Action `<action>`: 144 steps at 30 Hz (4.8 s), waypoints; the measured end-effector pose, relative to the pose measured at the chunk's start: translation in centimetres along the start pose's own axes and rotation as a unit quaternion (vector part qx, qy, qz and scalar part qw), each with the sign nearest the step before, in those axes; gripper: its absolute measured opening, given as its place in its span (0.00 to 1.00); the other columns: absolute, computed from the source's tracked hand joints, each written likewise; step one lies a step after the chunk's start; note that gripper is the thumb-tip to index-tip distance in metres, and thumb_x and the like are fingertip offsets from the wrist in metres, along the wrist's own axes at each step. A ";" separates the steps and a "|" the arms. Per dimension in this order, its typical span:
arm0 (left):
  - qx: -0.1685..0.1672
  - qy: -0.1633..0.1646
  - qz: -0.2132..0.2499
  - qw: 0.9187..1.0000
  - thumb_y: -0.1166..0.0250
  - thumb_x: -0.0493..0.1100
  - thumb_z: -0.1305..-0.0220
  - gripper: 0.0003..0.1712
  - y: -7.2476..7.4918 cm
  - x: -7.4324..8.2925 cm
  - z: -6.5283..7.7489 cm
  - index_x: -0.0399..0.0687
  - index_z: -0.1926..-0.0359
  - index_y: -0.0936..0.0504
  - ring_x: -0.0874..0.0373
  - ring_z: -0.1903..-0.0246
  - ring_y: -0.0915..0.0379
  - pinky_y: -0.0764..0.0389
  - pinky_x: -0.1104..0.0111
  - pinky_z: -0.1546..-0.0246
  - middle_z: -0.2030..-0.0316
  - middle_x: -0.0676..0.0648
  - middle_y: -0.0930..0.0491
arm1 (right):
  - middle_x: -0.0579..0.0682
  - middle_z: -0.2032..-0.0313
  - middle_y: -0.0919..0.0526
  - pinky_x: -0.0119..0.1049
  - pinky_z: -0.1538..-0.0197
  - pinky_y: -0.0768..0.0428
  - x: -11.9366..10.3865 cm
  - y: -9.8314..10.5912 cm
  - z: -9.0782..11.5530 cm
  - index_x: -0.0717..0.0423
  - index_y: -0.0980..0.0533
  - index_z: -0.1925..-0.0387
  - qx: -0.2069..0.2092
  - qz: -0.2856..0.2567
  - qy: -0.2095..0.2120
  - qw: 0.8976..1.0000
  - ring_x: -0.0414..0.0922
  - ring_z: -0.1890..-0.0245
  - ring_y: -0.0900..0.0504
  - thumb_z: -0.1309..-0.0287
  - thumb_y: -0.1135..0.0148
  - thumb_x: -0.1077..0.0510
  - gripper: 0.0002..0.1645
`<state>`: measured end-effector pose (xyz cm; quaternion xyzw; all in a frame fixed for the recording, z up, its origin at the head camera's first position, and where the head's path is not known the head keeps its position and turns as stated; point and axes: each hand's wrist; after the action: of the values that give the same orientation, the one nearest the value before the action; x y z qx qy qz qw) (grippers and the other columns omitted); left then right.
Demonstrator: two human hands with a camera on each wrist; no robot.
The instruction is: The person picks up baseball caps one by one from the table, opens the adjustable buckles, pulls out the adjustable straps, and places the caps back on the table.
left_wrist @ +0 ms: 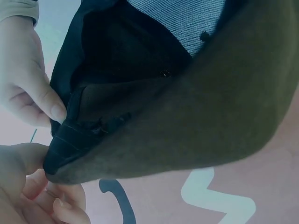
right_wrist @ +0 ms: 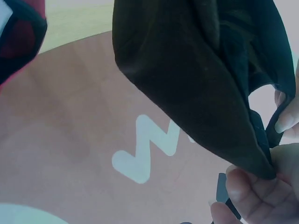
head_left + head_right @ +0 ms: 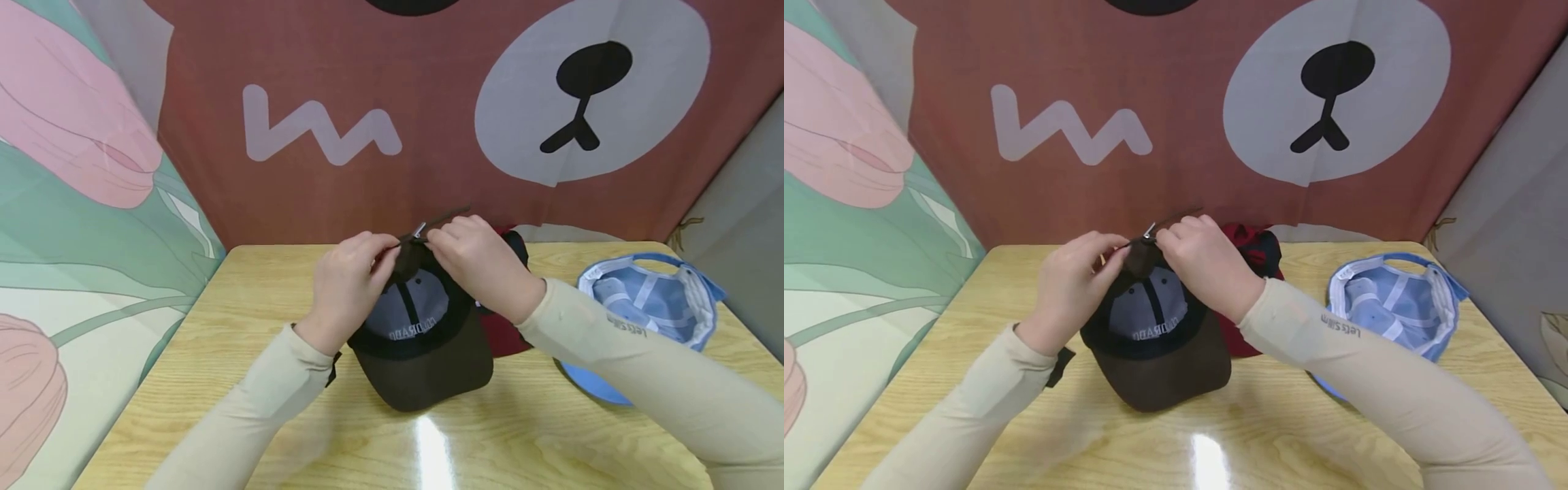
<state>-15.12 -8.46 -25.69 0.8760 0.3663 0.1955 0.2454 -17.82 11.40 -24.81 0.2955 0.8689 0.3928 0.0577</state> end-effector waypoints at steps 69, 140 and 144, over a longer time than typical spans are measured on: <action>-0.005 -0.007 0.017 1.000 0.29 0.36 0.43 0.05 -0.7 0.2 0.6 0.40 0.63 0.13 0.57 0.79 0.28 0.27 0.67 0.79 0.75 0.48 0.18 | 0.58 0.75 0.19 0.43 0.70 0.26 0.8 0.5 1.3 0.66 0.22 0.70 -0.006 0.014 -0.054 0.998 0.52 0.74 0.22 0.49 0.31 0.72 0.06; -0.002 0.018 0.035 0.999 0.32 0.37 0.39 0.04 -0.4 0.4 0.8 0.41 0.63 0.15 0.57 0.80 0.30 0.30 0.69 0.81 0.69 0.47 0.18 | 0.58 0.73 0.18 0.44 0.68 0.25 0.8 1.2 1.4 0.67 0.21 0.67 -0.011 0.019 -0.082 0.996 0.52 0.73 0.22 0.49 0.32 0.73 0.06; -0.003 0.021 0.035 0.999 0.32 0.37 0.39 0.04 -0.3 0.3 0.9 0.41 0.63 0.16 0.58 0.80 0.31 0.29 0.68 0.81 0.69 0.47 0.19 | 0.58 0.74 0.18 0.44 0.68 0.25 0.8 1.2 1.3 0.67 0.21 0.68 -0.006 0.012 -0.086 0.996 0.52 0.74 0.23 0.49 0.32 0.74 0.06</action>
<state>-14.59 -8.33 -26.52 0.8834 0.3401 0.2228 0.2331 -17.50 13.36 -24.77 0.3384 0.8549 0.3714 0.1293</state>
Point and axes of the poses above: each hand's wrist, its own z-axis away from the middle knuckle, its own y-axis out of the back of the hand, x = y × z
